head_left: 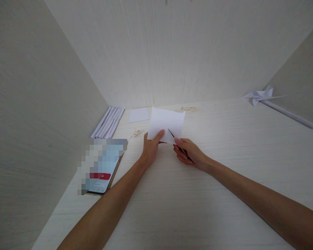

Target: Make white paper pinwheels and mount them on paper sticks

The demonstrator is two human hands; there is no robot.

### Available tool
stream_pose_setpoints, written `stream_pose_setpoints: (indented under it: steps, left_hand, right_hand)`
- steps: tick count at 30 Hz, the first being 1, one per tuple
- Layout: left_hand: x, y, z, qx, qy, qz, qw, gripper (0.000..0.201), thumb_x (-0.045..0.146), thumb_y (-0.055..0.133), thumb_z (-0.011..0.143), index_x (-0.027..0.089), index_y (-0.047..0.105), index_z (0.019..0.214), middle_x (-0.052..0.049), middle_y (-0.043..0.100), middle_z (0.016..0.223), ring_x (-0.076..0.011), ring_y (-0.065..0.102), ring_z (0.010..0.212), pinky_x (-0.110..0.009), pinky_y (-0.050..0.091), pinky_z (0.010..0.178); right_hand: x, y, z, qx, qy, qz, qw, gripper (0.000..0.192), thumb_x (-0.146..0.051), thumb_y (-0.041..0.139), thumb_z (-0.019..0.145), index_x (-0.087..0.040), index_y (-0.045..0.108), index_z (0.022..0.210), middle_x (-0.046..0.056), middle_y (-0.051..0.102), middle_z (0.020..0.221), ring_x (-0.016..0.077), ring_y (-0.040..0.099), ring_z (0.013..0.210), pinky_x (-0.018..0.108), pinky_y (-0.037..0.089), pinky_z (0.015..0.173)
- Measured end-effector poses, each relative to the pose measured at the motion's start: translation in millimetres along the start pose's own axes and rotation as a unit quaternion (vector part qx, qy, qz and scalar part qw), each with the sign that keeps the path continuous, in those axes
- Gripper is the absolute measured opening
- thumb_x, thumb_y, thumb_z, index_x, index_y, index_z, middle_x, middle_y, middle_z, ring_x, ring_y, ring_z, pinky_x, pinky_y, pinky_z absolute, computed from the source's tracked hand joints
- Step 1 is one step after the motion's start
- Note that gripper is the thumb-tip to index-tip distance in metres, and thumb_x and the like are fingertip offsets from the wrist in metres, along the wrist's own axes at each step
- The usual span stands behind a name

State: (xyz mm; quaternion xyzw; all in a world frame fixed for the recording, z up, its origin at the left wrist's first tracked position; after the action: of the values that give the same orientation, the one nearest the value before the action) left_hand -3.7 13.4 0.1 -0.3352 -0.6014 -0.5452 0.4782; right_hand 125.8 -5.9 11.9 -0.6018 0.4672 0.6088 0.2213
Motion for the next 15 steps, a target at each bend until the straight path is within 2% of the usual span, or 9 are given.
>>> stream_pose_setpoints:
  steps: [11,15]
  left_hand:
    - [3.8,3.4,-1.4,0.015,-0.017,0.005,1.000,0.024,0.031,0.069,0.052,0.014,0.061,0.067,-0.003,0.063,0.066,-0.0144,0.057,0.057,-0.027,0.048,0.051]
    - [5.1,2.8,-0.5,0.024,-0.006,0.000,1.000,0.021,0.030,0.067,0.053,0.015,0.058,0.063,0.000,0.059,0.060,-0.0112,0.054,0.052,-0.022,0.044,0.045]
  right_hand:
    - [0.2,1.4,0.2,0.017,-0.008,-0.017,1.000,0.042,-0.046,0.048,0.072,-0.019,0.034,0.043,-0.010,0.025,0.027,0.0023,0.021,0.020,0.016,0.009,0.022]
    - [0.1,0.8,0.1,0.020,-0.004,-0.020,1.000,0.043,-0.046,0.047,0.073,-0.019,0.034,0.043,-0.010,0.025,0.027,0.0022,0.021,0.020,0.015,0.009,0.022]
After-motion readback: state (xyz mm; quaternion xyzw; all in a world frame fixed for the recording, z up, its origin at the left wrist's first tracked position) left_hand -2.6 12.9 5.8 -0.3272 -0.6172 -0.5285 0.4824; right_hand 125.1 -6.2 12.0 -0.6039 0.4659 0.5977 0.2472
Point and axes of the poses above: each hand's wrist, its own z-axis towards the middle knuckle, its own y-axis out of the palm, x = y × z, the point moved 1 cm from there along z, towards the middle knuckle
